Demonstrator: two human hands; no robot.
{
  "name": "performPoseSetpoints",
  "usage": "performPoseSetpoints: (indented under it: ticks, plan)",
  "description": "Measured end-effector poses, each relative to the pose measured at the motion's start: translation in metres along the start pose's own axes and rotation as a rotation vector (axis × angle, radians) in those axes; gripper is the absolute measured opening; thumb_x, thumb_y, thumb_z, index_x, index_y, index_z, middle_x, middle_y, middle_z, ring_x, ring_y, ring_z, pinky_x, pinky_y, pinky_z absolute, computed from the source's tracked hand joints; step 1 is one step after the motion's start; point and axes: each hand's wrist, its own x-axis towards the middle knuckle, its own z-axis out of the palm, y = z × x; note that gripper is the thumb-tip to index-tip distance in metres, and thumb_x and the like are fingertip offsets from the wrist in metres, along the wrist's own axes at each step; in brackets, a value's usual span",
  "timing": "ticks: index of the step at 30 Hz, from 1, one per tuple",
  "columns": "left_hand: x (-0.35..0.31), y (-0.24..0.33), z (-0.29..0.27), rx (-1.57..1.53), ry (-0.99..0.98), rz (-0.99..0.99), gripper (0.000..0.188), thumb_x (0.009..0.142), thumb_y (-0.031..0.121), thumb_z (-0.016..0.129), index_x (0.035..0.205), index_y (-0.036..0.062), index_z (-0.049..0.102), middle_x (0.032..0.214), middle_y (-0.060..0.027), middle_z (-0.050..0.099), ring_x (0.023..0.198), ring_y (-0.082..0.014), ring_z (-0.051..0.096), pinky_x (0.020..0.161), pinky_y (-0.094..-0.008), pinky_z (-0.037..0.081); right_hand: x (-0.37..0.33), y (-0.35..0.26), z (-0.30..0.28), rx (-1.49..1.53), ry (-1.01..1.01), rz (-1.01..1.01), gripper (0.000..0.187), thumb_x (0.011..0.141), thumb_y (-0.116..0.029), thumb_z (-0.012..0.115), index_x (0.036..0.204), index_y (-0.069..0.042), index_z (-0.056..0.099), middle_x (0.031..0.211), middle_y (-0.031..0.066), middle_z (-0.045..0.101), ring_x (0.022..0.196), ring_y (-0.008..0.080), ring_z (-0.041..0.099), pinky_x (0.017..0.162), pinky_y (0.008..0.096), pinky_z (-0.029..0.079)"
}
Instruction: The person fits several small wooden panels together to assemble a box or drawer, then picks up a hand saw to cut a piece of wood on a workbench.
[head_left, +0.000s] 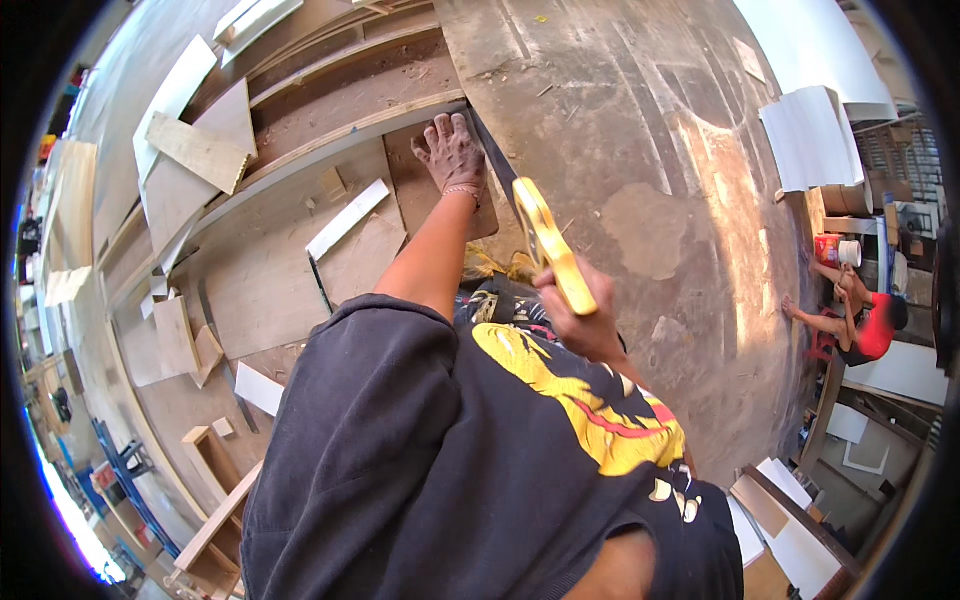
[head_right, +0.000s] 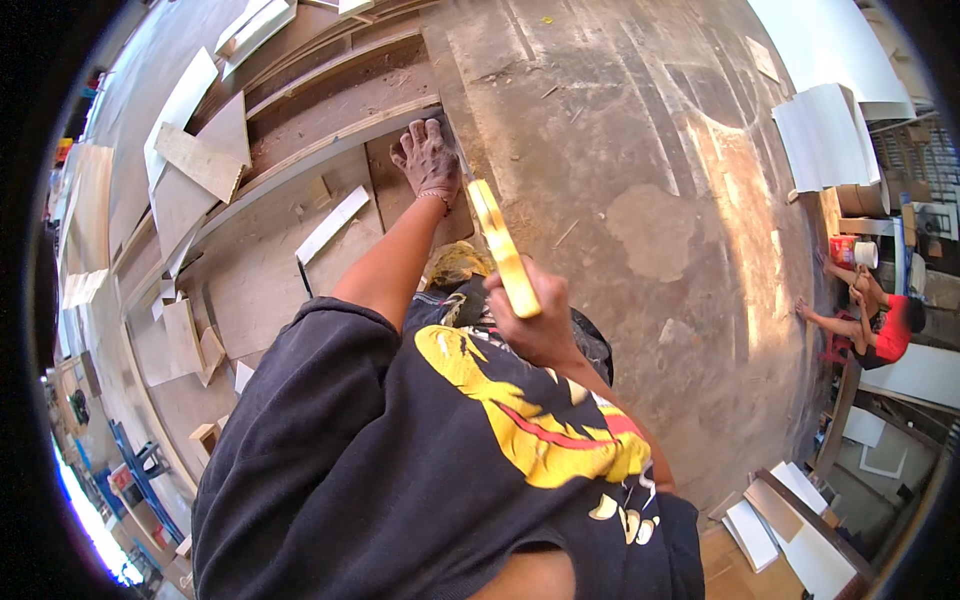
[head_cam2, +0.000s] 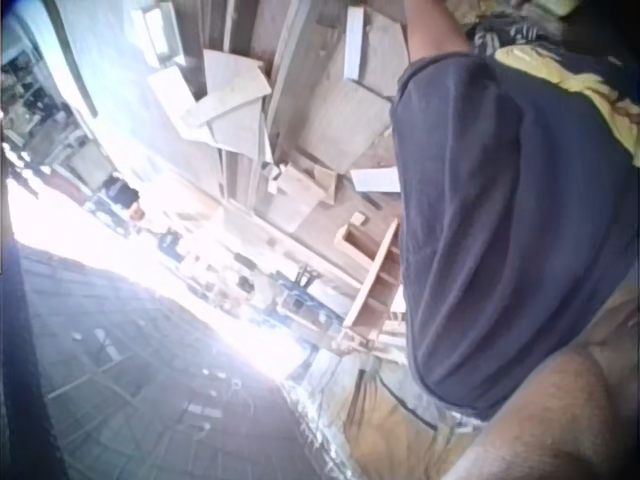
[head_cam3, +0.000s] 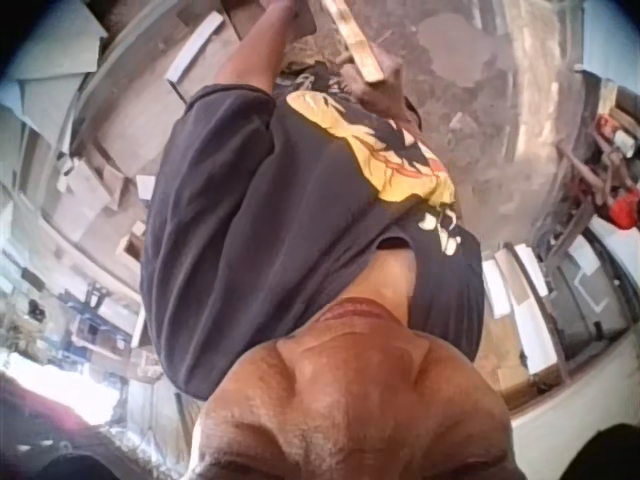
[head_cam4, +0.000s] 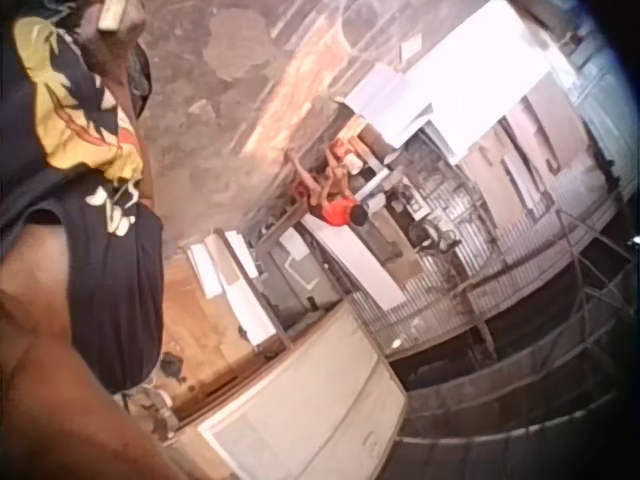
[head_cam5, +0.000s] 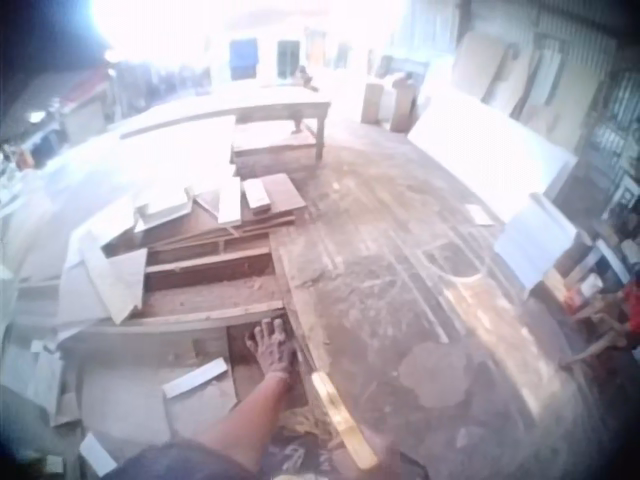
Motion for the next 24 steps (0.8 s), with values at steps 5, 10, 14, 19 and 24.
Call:
performPoseSetpoints:
  ticks: [5,10,14,19,24]
  plan:
    - [-0.002,-0.006,0.002,0.007,-0.001,0.023,0.031,0.076,0.014,0.047,0.106,0.0137,0.049,0.11,-0.0052,0.044,0.109,-0.0246,0.041,0.096,-0.0537,0.025,-0.025,-0.008,-0.016,0.005,-0.029,0.117,0.009,0.069,0.001,0.052,0.075,0.002,0.058,0.062,0.0091,0.057,0.053,0.0141,0.055,0.052,0.0268,0.044]
    - [-0.006,-0.001,-0.005,0.017,-0.074,0.048,0.033,0.075,0.018,0.049,0.107,0.0119,0.05,0.112,-0.007,0.044,0.111,-0.0261,0.04,0.098,-0.0516,0.023,0.005,0.009,0.008,-0.059,0.07,-0.023,0.008,0.069,0.0,0.054,0.075,0.002,0.058,0.063,0.0113,0.058,0.055,0.0183,0.057,0.054,0.029,0.046]
    - [-0.005,-0.002,-0.004,0.013,-0.056,0.025,0.029,0.08,0.015,0.043,0.109,0.0133,0.049,0.111,-0.0055,0.044,0.111,-0.0243,0.039,0.102,-0.053,0.02,0.061,0.051,0.042,-0.028,0.052,-0.109,0.01,0.069,-0.002,0.053,0.076,0.001,0.059,0.064,0.0119,0.059,0.059,0.0215,0.06,0.056,0.0311,0.047]
    - [-0.002,0.0,-0.009,-0.01,-0.109,-0.04,0.029,0.081,0.015,0.043,0.109,0.0129,0.048,0.112,-0.0058,0.043,0.114,-0.0238,0.038,0.102,-0.0546,0.019,0.067,0.043,0.046,0.002,0.078,-0.054,0.01,0.068,-0.002,0.053,0.076,0.0,0.06,0.066,0.0121,0.06,0.059,0.0238,0.061,0.056,0.0317,0.047]
    - [-0.002,0.007,-0.01,-0.024,-0.133,-0.033,0.03,0.08,0.013,0.043,0.11,0.0127,0.049,0.113,-0.0056,0.043,0.115,-0.0239,0.038,0.101,-0.055,0.019,0.028,0.022,0.025,-0.061,0.042,-0.028,0.009,0.068,-0.001,0.054,0.076,0.0,0.059,0.066,0.0122,0.061,0.057,0.0227,0.061,0.056,0.0316,0.048]
